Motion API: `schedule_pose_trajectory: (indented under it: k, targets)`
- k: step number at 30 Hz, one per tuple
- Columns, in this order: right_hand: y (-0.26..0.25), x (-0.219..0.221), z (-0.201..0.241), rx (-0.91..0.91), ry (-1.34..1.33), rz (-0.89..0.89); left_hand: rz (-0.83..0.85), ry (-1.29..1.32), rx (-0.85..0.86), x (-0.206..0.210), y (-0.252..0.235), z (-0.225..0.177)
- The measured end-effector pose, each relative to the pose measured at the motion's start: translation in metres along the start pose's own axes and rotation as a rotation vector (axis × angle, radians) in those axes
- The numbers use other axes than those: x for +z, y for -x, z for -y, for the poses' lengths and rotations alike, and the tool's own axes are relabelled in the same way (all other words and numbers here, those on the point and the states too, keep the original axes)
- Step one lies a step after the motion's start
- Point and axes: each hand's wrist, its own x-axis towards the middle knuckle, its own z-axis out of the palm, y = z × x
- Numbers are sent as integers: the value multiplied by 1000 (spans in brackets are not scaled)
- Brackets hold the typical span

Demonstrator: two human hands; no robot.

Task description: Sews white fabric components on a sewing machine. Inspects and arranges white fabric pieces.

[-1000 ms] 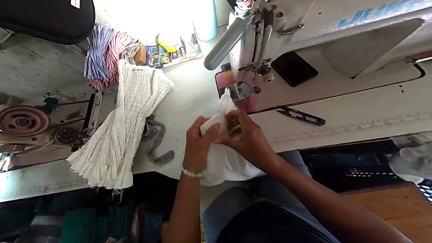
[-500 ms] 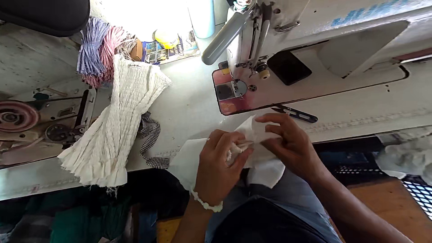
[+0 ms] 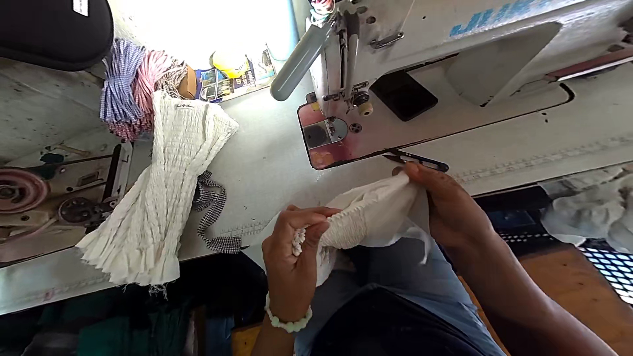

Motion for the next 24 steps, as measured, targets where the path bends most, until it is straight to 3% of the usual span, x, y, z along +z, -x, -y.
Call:
schedule_pose_trajectory:
  k: [2, 6, 10, 16, 18, 21, 24]
  targets:
    - [0, -6, 0, -29, -25, 82, -31, 1, -32, -2, 1, 0]
    - [8, -4, 12, 46, 236, 382, 7, -48, -15, -6, 2, 1]
    - [17, 6, 17, 48, 349, 312, 1, -57, 1, 2, 3, -2]
    - [12, -4, 17, 218, 136, 307, -3, -56, 14, 9, 8, -1]
    - [15, -12, 10, 90, 132, 330, -9, -61, 14, 10, 11, 0]
    - [17, -26, 1, -369, 462, 144, -87, -39, -13, 3, 12, 2]
    - [16, -29, 7, -492, 528, 16, -121, 17, -55, 2, 13, 4]
